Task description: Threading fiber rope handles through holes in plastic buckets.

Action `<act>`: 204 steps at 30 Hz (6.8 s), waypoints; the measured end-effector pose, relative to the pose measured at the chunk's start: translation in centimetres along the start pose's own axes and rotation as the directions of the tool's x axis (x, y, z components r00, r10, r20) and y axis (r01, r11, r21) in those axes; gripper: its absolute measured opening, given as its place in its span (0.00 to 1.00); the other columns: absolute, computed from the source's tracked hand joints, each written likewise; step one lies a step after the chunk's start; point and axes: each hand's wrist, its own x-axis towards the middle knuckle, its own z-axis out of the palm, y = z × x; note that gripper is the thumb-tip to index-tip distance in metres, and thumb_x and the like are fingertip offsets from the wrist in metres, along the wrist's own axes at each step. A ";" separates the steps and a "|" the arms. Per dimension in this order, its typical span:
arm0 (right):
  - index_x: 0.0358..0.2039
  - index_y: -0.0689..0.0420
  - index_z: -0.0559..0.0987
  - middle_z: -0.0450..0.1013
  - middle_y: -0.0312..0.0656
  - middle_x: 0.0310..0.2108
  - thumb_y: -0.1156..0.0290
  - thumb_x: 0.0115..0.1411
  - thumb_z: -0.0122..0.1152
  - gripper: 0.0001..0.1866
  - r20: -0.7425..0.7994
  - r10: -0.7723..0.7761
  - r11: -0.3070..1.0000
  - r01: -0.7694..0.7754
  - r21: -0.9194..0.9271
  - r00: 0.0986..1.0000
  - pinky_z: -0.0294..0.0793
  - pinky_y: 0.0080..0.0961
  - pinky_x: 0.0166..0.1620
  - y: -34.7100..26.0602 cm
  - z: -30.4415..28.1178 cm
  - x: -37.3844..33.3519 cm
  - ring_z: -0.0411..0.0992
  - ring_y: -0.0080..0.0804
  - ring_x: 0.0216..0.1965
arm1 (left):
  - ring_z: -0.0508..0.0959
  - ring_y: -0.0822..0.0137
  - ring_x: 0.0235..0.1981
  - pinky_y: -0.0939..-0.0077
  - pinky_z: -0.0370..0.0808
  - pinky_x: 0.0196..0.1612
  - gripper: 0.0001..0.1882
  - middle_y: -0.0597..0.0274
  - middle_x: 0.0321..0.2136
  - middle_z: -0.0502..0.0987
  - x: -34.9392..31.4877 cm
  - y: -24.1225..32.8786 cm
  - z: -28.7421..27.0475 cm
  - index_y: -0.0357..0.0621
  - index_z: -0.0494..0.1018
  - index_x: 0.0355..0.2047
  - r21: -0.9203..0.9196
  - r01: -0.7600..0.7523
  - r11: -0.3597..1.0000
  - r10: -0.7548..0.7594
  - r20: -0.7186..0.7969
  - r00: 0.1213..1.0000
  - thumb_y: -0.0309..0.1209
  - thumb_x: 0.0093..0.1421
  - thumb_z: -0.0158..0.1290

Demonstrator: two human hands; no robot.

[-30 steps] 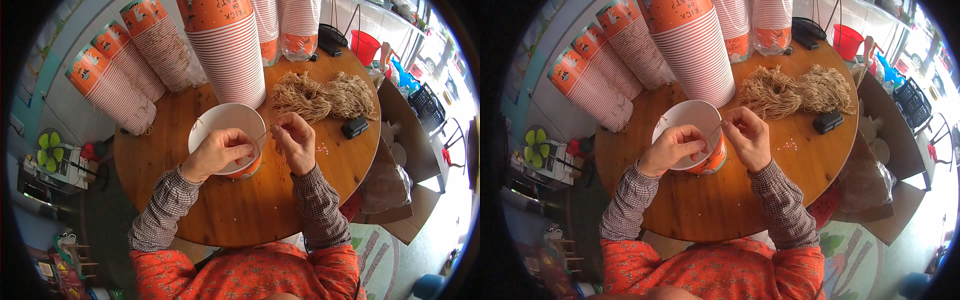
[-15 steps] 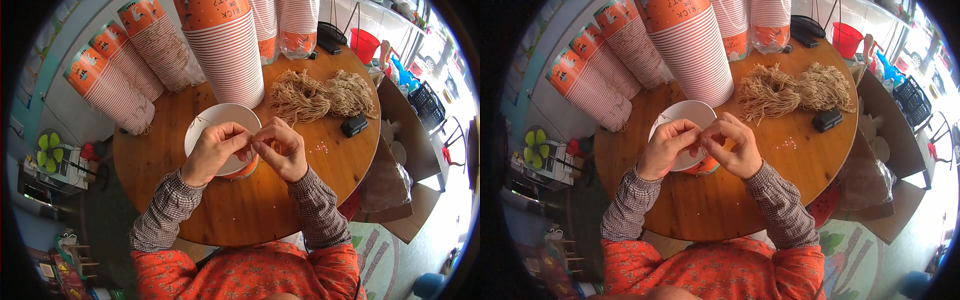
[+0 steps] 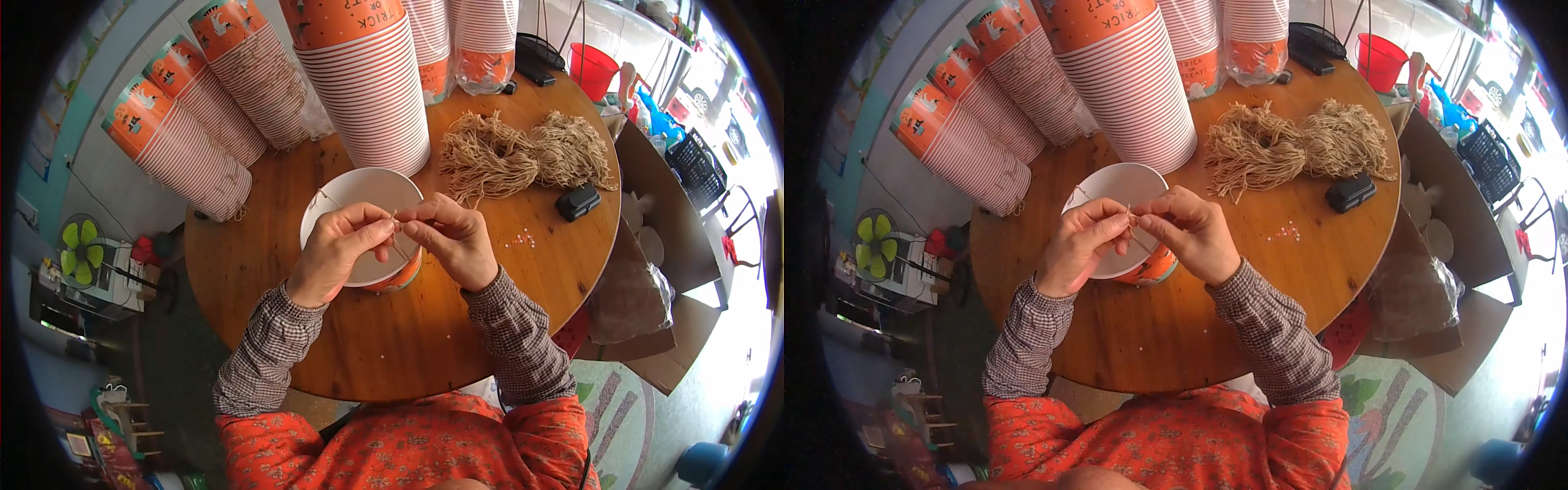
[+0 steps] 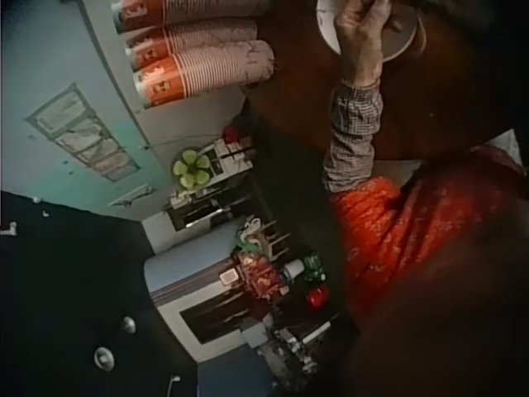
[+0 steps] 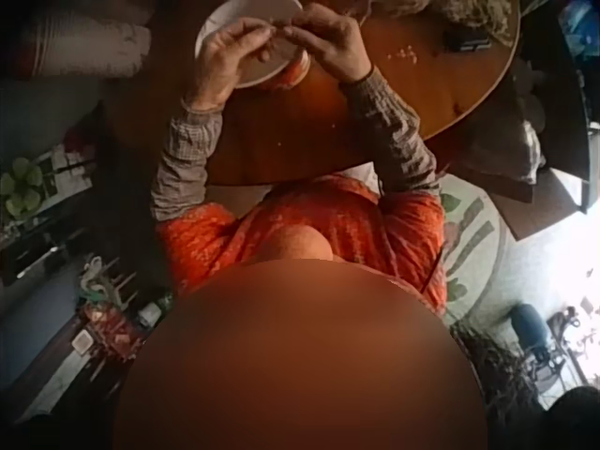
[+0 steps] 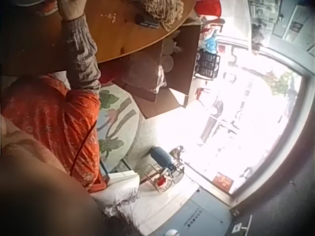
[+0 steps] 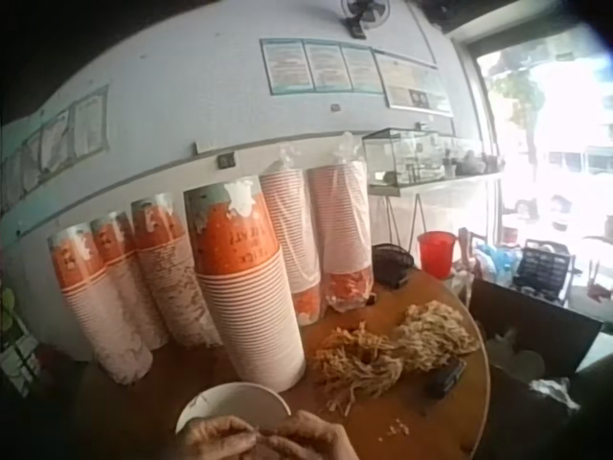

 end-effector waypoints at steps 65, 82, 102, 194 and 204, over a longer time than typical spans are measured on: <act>0.34 0.63 0.77 0.73 0.35 0.31 0.78 0.58 0.61 0.04 -0.102 -0.120 0.965 0.092 -0.244 0.988 0.70 0.16 0.38 -0.8 0.2 -0.4 0.71 0.19 0.33 | 0.75 0.77 0.32 0.83 0.72 0.40 0.07 0.67 0.31 0.76 -1.2 -0.3 1.1 0.36 0.71 0.38 0.113 -0.046 0.993 0.053 -0.059 0.997 0.28 0.65 0.50; 0.32 0.62 0.75 0.73 0.36 0.30 0.78 0.58 0.61 0.03 -0.077 -0.087 0.937 0.055 -0.345 0.993 0.70 0.20 0.40 -0.9 0.7 -0.8 0.71 0.22 0.35 | 0.76 0.60 0.36 0.72 0.72 0.41 0.01 0.56 0.32 0.74 -2.1 -1.4 1.1 0.37 0.69 0.32 0.591 -0.456 0.665 0.443 0.180 0.878 0.21 0.60 0.51; 0.42 0.59 0.67 0.72 0.36 0.26 0.75 0.63 0.55 0.09 0.109 0.032 0.999 -0.029 -0.028 0.994 0.69 0.18 0.31 -1.8 0.7 -1.1 0.69 0.18 0.25 | 0.79 0.75 0.27 0.81 0.74 0.32 0.08 0.60 0.26 0.78 -3.7 0.2 1.3 0.35 0.71 0.39 0.656 -0.263 0.707 0.306 0.050 0.951 0.28 0.62 0.53; 0.33 0.58 0.76 0.68 0.41 0.30 0.81 0.47 0.62 0.11 0.311 -0.215 0.347 0.370 -0.862 0.926 0.71 0.32 0.32 -7.7 2.0 -2.7 0.69 0.39 0.31 | 0.77 0.67 0.35 0.58 0.55 0.59 0.09 0.67 0.30 0.75 -8.9 -4.9 -0.6 0.48 0.74 0.29 0.811 -0.511 0.286 0.670 0.212 0.712 0.22 0.47 0.57; 0.32 0.58 0.76 0.69 0.40 0.28 0.77 0.49 0.65 0.09 0.285 -0.255 0.360 0.364 -0.859 0.924 0.71 0.31 0.29 -7.4 1.7 -2.6 0.70 0.38 0.29 | 0.76 0.68 0.33 0.55 0.58 0.58 0.15 0.68 0.30 0.75 -8.0 -4.3 1.6 0.48 0.75 0.37 0.907 -0.377 0.188 0.634 0.181 0.752 0.36 0.51 0.63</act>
